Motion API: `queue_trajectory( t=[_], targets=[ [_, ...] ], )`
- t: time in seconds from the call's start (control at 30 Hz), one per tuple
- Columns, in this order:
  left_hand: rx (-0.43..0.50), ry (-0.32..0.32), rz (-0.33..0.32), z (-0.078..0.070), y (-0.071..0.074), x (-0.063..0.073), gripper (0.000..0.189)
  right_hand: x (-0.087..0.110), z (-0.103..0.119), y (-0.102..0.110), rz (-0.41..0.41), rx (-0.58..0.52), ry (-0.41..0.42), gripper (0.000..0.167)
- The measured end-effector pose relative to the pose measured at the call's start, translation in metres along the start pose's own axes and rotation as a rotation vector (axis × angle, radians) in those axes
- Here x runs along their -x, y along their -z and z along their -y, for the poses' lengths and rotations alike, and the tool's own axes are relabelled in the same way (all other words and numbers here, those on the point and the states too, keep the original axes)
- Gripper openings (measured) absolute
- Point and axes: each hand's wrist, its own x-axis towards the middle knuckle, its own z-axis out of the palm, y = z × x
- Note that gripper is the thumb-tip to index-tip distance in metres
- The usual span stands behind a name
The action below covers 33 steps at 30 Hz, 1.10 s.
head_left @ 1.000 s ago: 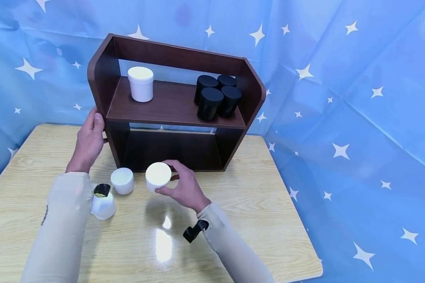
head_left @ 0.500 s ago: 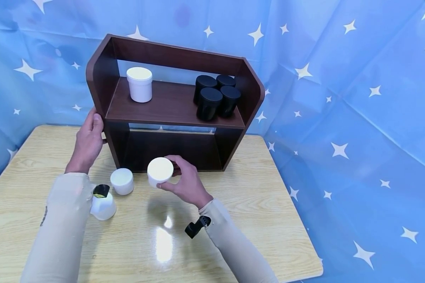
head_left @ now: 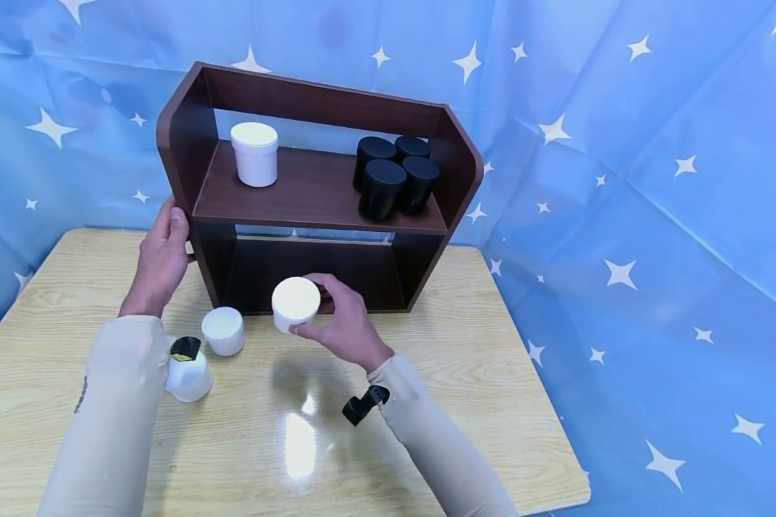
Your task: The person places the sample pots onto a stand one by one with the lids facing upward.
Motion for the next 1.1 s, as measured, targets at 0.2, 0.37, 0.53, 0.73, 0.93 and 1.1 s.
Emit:
queue_trajectory(
  t=[0.2, 0.37, 0.53, 0.73, 0.93, 1.1],
  targets=[
    [-0.001, -0.014, -0.008, 0.001, 0.0, 0.001, 0.05, -0.004, 0.003, 0.006, -0.015, 0.002, 0.013, 0.07],
    [0.0, -0.019, -0.011, 0.001, -0.001, 0.001, 0.05, -0.004, 0.006, 0.009, -0.032, -0.018, 0.028, 0.069],
    [0.004, -0.003, -0.011, 0.001, -0.001, 0.0, 0.05, -0.006, 0.009, 0.01, -0.032, -0.024, 0.032, 0.069],
    [0.005, -0.009, -0.008, 0.001, -0.001, -0.001, 0.05, -0.009, 0.01, 0.013, -0.045, -0.008, 0.056, 0.069],
    [0.003, -0.018, -0.001, 0.001, 0.0, -0.001, 0.049, -0.015, 0.011, 0.018, -0.064, 0.008, 0.087, 0.067],
    [0.001, -0.017, -0.003, 0.002, 0.0, -0.001, 0.049, -0.019, 0.014, 0.021, -0.059, 0.011, 0.09, 0.067]
  ],
)
